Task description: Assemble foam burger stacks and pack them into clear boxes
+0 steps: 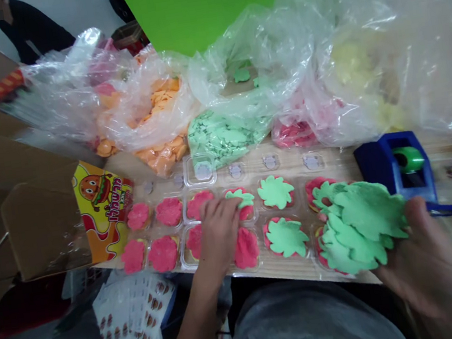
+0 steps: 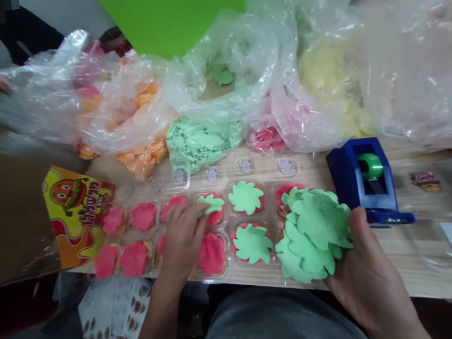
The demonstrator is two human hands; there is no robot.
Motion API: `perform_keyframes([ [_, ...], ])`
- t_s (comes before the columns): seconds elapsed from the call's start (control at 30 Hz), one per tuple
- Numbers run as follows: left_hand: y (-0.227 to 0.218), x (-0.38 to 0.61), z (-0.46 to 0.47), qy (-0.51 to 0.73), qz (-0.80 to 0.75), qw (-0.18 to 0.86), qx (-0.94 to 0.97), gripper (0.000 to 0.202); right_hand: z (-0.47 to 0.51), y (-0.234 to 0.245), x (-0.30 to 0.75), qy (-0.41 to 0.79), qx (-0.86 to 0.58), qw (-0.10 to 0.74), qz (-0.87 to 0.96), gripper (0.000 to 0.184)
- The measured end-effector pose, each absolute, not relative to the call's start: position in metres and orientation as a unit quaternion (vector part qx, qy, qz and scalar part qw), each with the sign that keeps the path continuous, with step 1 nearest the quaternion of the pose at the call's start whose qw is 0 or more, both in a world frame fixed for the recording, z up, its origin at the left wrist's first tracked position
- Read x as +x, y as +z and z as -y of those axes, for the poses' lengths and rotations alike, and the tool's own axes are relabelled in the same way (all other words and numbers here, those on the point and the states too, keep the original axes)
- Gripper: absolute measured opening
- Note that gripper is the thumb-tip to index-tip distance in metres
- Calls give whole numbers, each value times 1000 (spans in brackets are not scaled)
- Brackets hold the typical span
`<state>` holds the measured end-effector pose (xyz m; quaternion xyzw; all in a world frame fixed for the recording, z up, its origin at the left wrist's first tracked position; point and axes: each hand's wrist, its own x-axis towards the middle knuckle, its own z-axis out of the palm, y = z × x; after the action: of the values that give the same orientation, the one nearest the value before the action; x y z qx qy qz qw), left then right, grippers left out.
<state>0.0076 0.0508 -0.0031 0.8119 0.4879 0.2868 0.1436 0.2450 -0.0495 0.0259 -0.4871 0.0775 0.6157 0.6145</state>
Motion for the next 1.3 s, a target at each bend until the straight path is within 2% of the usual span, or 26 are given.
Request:
perform_keyframes([
  [0.13,-14,8,-44,251,-470,158,831,23,52,22,242,648,-461,604,-43,46],
  [0.33,-13,3,-51,360,-546,94,751,25,52,18,233,698,-425,576,-5,48],
  [0.4,-14,4,-54,358,-537,89,759,24,51,20,229,705,-417,574,-20,47],
  [0.57,-20,8,-51,270,-474,144,826,20,49,22,223,711,-409,572,-17,44],
  [0.67,-16,9,-44,266,-473,167,823,16,45,25,218,718,-402,568,-21,48],
  [0.77,2,14,-35,282,-473,209,808,22,38,31,207,737,-371,564,-23,56],
  [0.9,33,32,-26,271,-439,324,793,33,30,39,190,754,-344,558,-41,57],
  [1.0,45,44,-23,262,-416,325,808,35,28,41,180,761,-338,552,-47,58],
  [1.1,42,47,-20,350,-405,352,768,17,26,40,175,768,-327,549,-42,60],
  [1.23,29,31,-16,501,-470,449,572,12,25,35,180,782,-332,527,-25,61],
  [1.3,20,17,-13,520,-538,411,521,13,25,32,187,780,-348,520,-14,59],
])
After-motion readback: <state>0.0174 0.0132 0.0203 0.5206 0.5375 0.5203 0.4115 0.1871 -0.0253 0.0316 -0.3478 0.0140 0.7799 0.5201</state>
